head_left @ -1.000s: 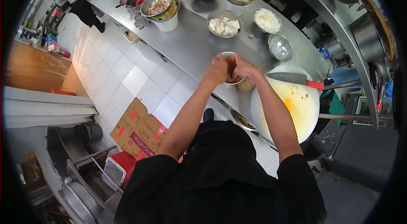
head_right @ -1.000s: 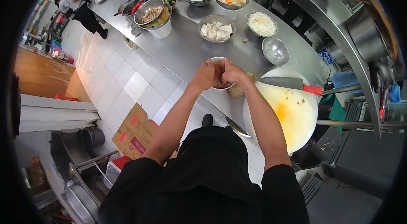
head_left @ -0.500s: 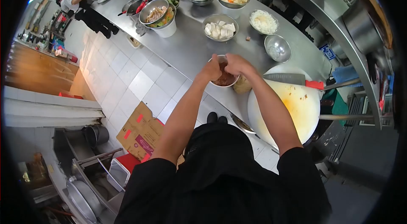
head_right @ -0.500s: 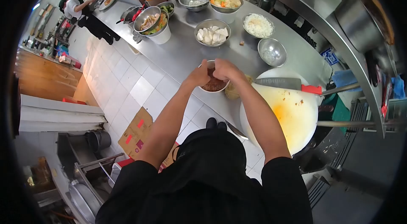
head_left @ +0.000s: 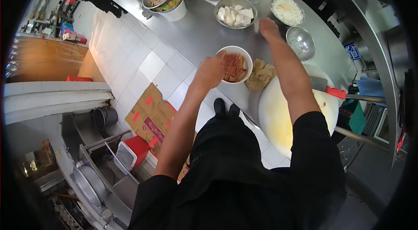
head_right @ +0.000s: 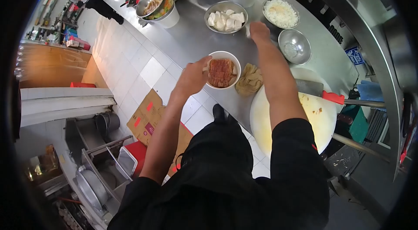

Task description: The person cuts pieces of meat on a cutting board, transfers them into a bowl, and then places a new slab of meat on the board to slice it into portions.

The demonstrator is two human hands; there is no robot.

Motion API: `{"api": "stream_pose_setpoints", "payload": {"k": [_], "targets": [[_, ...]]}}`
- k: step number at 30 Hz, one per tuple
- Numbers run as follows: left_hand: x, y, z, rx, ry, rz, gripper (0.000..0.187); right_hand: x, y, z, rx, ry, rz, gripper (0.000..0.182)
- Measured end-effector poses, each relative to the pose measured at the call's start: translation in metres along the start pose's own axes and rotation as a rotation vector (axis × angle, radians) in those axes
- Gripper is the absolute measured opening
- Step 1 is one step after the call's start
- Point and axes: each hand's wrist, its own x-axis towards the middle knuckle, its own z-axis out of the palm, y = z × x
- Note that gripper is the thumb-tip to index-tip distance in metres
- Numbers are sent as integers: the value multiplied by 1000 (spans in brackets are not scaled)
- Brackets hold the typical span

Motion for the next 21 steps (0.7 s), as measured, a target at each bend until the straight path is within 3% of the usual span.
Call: {"api": "stream_pose_setpoints", "payload": {"k": [2,7,8,11,15,17,21], "targets": [[-13,-1,-9,-66,33,-17,49,4,-1,-5,-16,-10,-13,28],[-48,-36,-22,-255,191,-25,47,-77,-60,-112,-137,-219,-448,23],[-51,-49,-21,-306,158,-78,47,-102,-71,-122,-109,-206,-453,24],[-50,-79,-13,-361,137,-95,46,-139,-89,-110,-116,-378,-543,22],[-23,-93,-32,-378,123,-41,46,-148,-85,-73,-94,-356,-556,20],[-14,-102,-51,-403,108,-78,44,-152,-93,-100,-123,-322,-535,20],[21,-195,-76,-405,276,-108,40,-138,-102,-142,-150,-211,-454,25]]}}
